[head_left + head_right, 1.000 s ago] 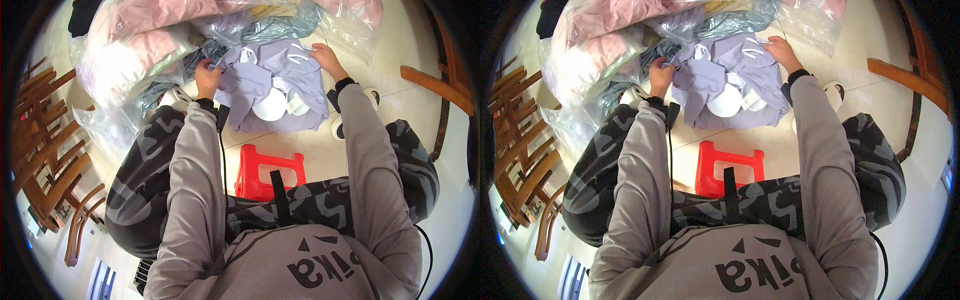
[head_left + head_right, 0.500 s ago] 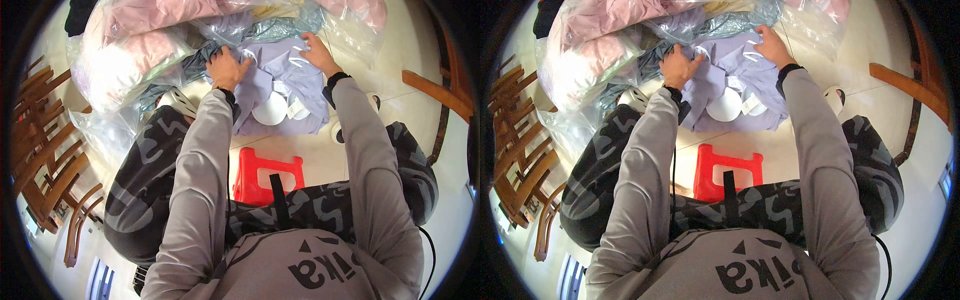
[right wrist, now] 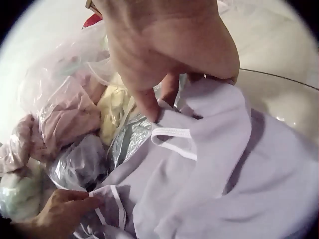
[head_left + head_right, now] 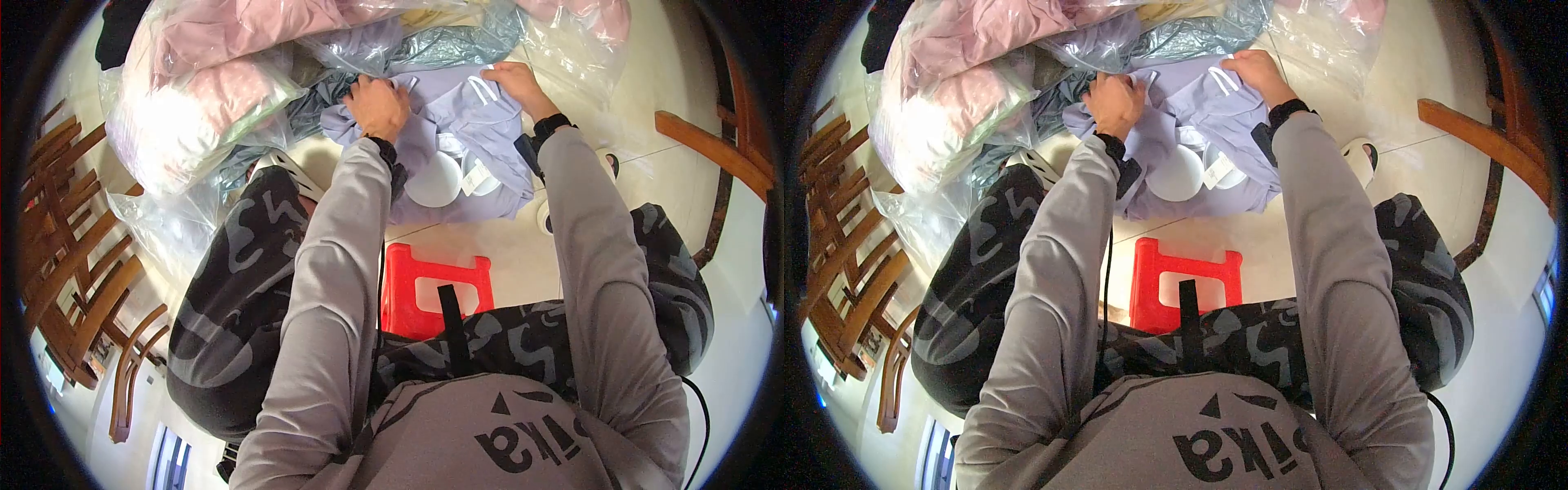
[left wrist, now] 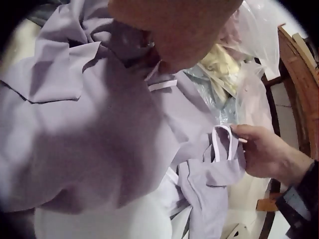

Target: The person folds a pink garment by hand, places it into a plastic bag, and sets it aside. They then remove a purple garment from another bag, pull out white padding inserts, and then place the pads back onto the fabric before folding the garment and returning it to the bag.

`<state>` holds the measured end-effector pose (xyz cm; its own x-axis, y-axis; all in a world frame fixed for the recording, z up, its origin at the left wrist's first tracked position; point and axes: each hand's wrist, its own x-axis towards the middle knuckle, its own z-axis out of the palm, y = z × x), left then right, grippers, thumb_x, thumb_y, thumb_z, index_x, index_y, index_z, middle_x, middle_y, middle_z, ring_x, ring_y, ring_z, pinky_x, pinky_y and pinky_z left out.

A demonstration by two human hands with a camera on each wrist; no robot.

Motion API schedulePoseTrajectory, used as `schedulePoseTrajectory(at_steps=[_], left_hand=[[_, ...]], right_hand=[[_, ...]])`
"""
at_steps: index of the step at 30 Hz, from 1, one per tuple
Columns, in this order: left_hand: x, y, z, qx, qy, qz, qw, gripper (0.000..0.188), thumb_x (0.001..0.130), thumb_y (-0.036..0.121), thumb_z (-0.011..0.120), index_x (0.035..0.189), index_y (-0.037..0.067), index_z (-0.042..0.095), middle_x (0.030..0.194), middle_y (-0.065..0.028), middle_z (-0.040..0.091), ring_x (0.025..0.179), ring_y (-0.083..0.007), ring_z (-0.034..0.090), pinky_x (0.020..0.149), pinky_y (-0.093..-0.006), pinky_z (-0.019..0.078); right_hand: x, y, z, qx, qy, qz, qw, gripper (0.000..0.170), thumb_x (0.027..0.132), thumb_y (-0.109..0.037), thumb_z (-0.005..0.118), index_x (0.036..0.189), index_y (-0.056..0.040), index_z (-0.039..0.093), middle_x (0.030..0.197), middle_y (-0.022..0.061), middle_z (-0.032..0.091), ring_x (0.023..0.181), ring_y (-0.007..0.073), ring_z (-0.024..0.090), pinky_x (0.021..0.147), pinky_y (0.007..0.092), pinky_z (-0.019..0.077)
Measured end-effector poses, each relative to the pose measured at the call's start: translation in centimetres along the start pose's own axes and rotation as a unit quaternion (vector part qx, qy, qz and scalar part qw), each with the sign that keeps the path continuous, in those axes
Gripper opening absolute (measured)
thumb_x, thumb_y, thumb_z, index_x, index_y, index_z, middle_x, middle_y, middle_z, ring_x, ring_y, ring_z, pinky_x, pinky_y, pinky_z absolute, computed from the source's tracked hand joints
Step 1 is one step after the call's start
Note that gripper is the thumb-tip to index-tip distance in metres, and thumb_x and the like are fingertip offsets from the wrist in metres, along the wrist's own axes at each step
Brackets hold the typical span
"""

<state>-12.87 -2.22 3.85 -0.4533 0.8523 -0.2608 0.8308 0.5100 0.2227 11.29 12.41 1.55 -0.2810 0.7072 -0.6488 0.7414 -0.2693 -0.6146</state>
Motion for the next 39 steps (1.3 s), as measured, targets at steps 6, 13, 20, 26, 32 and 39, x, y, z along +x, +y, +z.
schedulePoseTrajectory(at_steps=[6,13,20,26,32,39], left_hand=[[1.2,-2.6,-0.1,-0.188,-0.021,-0.08,0.979,0.033,0.08,0.035,0.066,0.092,0.004,0.074,0.084,-0.0175,0.071,0.086,-0.0365,0.067,0.08,-0.0445,0.0506],[1.2,-4.9,0.1,-0.271,-0.046,-0.064,0.959,0.035,0.074,0.026,0.073,0.098,0.001,0.068,0.089,-0.0151,0.07,0.085,-0.0319,0.068,0.08,-0.0393,0.0517],[-0.5,-4.3,-1.8,-0.251,-0.071,-0.035,0.965,0.039,0.074,0.025,0.071,0.106,0.002,0.069,0.095,-0.022,0.07,0.095,-0.0363,0.067,0.085,-0.0409,0.0513],[-1.2,-5.2,-3.0,-0.271,-0.116,-0.017,0.955,0.034,0.075,0.028,0.07,0.096,0.002,0.072,0.086,-0.017,0.071,0.081,-0.0309,0.068,0.075,-0.0382,0.0516],[-2.6,-4.8,-5.0,-0.215,-0.136,0.021,0.967,0.033,0.077,0.026,0.068,0.099,0.002,0.071,0.09,-0.0197,0.071,0.086,-0.0381,0.067,0.077,-0.0434,0.0519],[-2.8,-4.5,-5.1,-0.158,-0.113,0.095,0.976,0.027,0.085,0.022,0.058,0.105,0.008,0.07,0.092,-0.0206,0.07,0.09,-0.041,0.065,0.08,-0.0481,0.0506]], right_hand=[[0.0,-0.3,-0.9,-0.017,0.0,-0.003,1.0,0.038,0.079,-0.029,0.075,0.103,0.0013,0.072,0.096,0.0079,0.071,0.089,0.0162,0.064,0.081,0.0273,0.0482],[-0.3,0.4,-1.0,0.037,-0.064,-0.053,0.996,0.045,0.076,-0.023,0.075,0.113,0.0018,0.066,0.097,0.0086,0.07,0.089,0.0169,0.064,0.082,0.0284,0.0484],[-2.8,-2.9,0.6,-0.235,-0.003,-0.052,0.971,0.07,0.08,-0.034,0.072,0.139,-0.0064,0.046,0.125,0.0151,0.062,0.111,0.0301,0.061,0.093,0.0411,0.0467],[-1.6,-2.9,0.1,-0.308,-0.031,-0.091,0.946,0.059,0.078,-0.033,0.072,0.13,-0.0132,0.053,0.125,0.0138,0.061,0.117,0.0344,0.056,0.099,0.0434,0.0432],[-2.3,-3.7,0.9,-0.337,0.039,-0.284,0.897,0.032,0.079,-0.011,0.069,0.11,-0.0093,0.065,0.128,0.0123,0.054,0.118,0.033,0.052,0.097,0.0426,0.0425],[-1.9,-3.8,0.9,-0.454,0.003,-0.321,0.831,0.022,0.083,-0.016,0.066,0.104,-0.0085,0.068,0.122,0.0095,0.057,0.113,0.0304,0.053,0.096,0.0453,0.0417]])
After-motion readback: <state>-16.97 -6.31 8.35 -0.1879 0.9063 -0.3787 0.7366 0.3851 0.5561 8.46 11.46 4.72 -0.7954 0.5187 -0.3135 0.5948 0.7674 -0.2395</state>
